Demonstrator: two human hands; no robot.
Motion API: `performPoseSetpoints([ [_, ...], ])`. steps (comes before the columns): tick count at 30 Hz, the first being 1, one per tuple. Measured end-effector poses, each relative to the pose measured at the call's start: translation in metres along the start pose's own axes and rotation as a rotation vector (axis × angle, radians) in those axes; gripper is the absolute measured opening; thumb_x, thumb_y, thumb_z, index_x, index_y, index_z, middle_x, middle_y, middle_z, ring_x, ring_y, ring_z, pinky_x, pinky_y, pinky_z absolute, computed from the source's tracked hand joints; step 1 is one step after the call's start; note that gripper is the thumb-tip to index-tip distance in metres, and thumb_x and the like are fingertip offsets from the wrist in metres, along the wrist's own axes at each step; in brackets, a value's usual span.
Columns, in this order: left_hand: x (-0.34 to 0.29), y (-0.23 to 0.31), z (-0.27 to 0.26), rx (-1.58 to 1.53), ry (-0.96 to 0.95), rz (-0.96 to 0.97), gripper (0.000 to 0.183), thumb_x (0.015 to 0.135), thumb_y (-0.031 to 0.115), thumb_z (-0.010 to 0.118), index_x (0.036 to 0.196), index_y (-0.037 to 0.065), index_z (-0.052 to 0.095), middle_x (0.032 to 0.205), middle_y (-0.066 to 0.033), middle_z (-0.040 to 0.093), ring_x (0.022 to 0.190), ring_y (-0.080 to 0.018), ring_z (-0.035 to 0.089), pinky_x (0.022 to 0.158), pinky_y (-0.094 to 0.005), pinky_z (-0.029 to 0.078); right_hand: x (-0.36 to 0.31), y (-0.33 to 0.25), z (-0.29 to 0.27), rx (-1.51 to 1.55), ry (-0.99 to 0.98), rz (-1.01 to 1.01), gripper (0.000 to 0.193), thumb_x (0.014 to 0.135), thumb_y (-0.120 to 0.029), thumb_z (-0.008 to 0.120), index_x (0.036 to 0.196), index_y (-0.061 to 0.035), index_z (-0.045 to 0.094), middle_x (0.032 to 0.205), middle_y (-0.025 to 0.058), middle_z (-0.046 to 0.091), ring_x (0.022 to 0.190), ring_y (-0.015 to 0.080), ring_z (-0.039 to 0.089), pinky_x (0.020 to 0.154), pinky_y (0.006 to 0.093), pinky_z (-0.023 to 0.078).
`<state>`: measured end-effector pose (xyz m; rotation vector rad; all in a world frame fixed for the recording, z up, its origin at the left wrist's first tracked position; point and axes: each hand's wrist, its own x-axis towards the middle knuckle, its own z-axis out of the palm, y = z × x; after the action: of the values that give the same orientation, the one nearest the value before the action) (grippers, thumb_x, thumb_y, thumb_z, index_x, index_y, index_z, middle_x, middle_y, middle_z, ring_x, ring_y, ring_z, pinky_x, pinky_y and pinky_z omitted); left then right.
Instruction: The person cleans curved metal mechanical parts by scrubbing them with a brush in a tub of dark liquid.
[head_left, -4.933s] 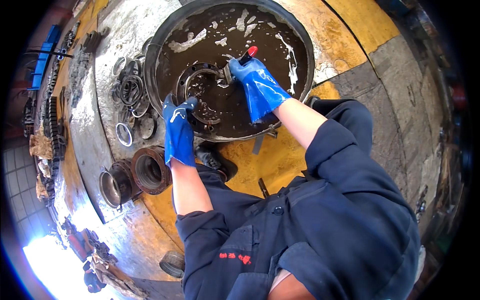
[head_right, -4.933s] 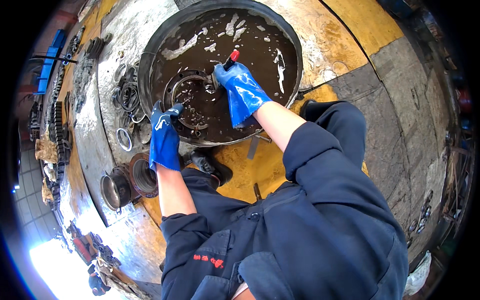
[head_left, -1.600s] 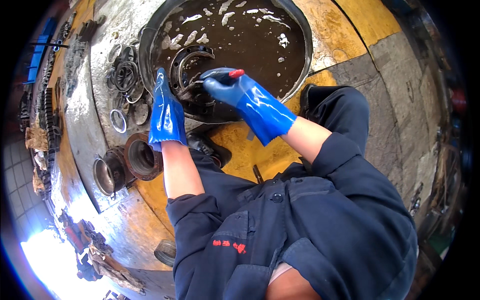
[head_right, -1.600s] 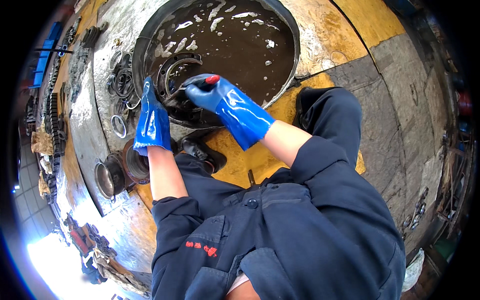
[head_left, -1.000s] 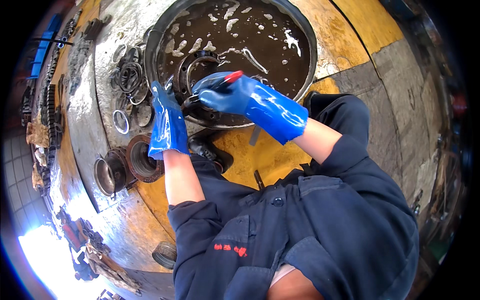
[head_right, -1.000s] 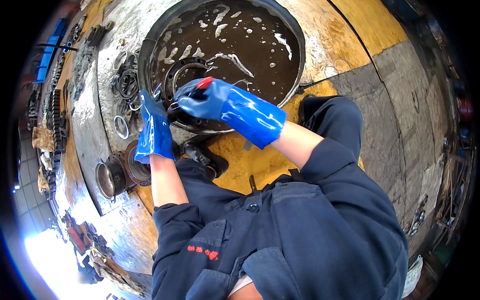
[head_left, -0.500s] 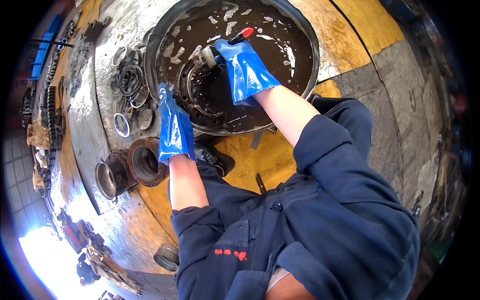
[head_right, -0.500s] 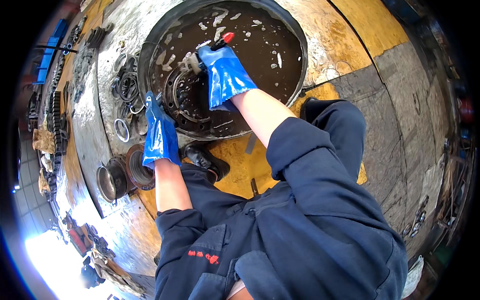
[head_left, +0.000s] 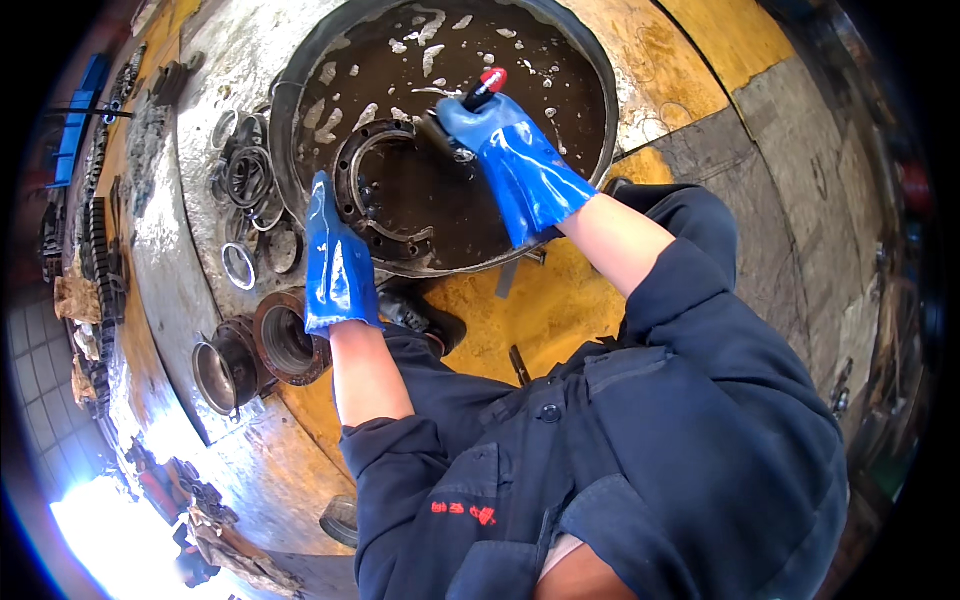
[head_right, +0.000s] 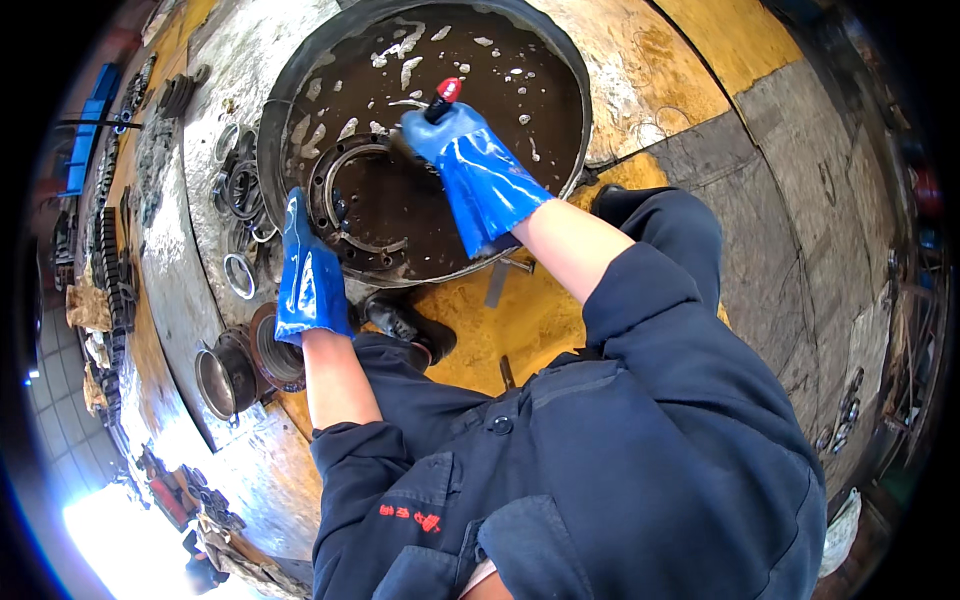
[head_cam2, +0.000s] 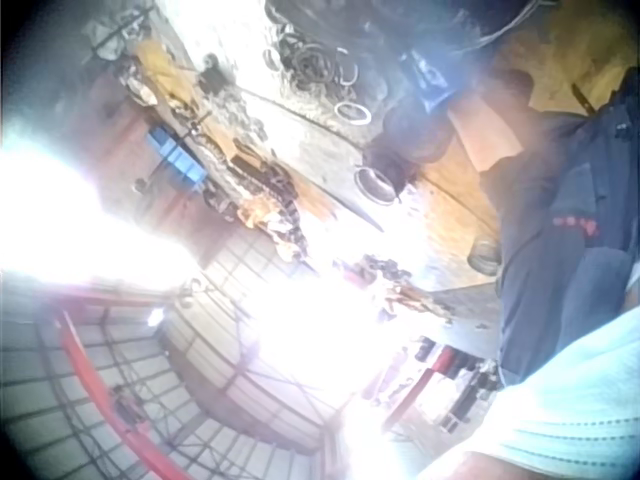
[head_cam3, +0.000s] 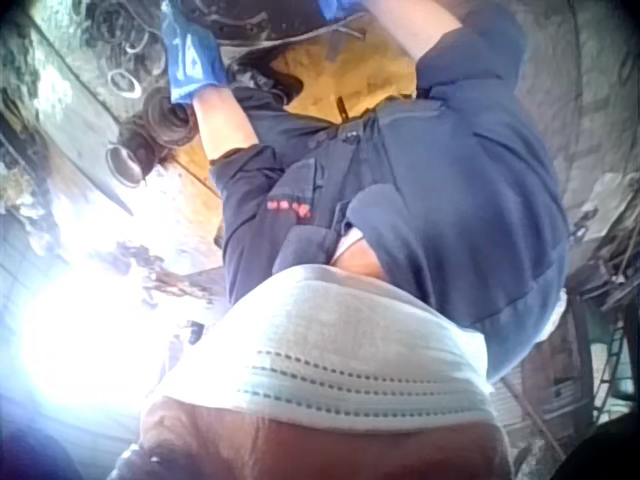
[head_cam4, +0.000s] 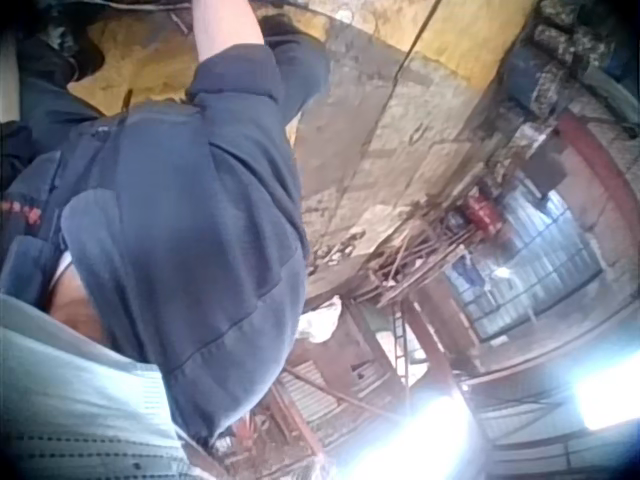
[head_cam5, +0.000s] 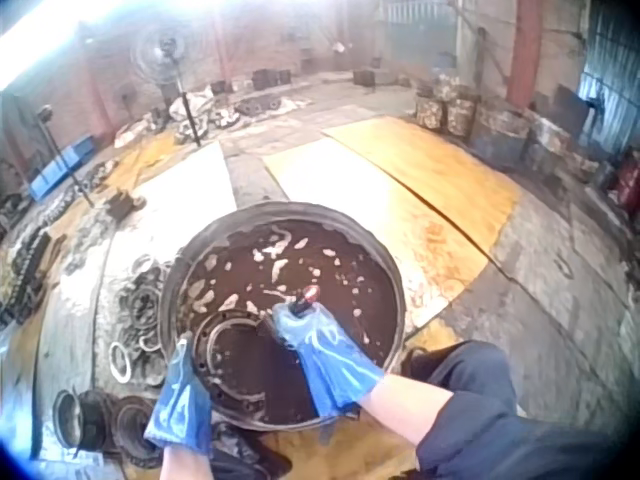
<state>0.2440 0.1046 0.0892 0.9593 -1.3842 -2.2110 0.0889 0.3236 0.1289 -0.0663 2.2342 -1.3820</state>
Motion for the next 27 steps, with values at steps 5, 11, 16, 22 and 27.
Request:
performPoseSetpoints([
  [5,-0.013,0.003,0.001,0.091,-0.052,0.083,0.043,0.108,0.017,0.052,0.147,0.003,0.059,0.132,-0.0204,0.070,0.119,-0.0334,0.068,0.106,-0.0447,0.054,-0.003,-0.020,0.036,0.170,-0.320,-0.326,0.031,0.100,-0.029,0.061,0.080,-0.0072,0.069,0.069,0.0030,0.065,0.064,0.0118,0.061,0.064,0.0320,0.051],
  [11,-0.006,-0.005,-0.007,1.208,-0.142,0.871,0.047,0.105,-0.003,0.042,0.149,-0.003,0.056,0.139,-0.0245,0.066,0.131,-0.0356,0.063,0.117,-0.0422,0.046,0.046,0.004,0.039,0.016,-0.035,-0.220,0.035,0.096,-0.039,0.065,0.097,-0.0057,0.077,0.085,0.0180,0.076,0.085,0.0330,0.076,0.080,0.0420,0.060],
  [16,-0.027,0.002,-0.001,1.303,-0.081,0.905,0.049,0.100,-0.009,0.038,0.144,-0.006,0.060,0.140,-0.0271,0.065,0.133,-0.0382,0.061,0.118,-0.0445,0.045,0.019,0.031,0.027,-0.141,0.132,-0.341,0.032,0.097,-0.040,0.067,0.098,-0.0087,0.076,0.093,0.0160,0.078,0.092,0.0353,0.077,0.085,0.0430,0.060],
  [22,-0.025,0.012,0.057,0.386,-0.056,0.283,0.045,0.105,0.031,0.069,0.130,-0.006,0.068,0.108,-0.0117,0.074,0.096,-0.0180,0.067,0.090,-0.0345,0.054,0.010,0.039,0.039,-0.984,-0.045,-1.235,0.047,0.103,-0.025,0.063,0.148,-0.0166,0.057,0.108,0.0135,0.075,0.079,0.0289,0.075,0.068,0.0410,0.061],
  [27,-0.025,0.008,0.068,0.525,-0.038,0.315,0.052,0.101,0.034,0.074,0.129,-0.009,0.068,0.111,-0.0136,0.075,0.097,-0.0186,0.067,0.090,-0.0347,0.053,0.015,0.044,0.032,-0.904,0.091,-1.442,0.030,0.093,-0.019,0.064,0.119,-0.0054,0.070,0.099,0.0165,0.073,0.074,0.0307,0.076,0.052,0.0464,0.051],
])
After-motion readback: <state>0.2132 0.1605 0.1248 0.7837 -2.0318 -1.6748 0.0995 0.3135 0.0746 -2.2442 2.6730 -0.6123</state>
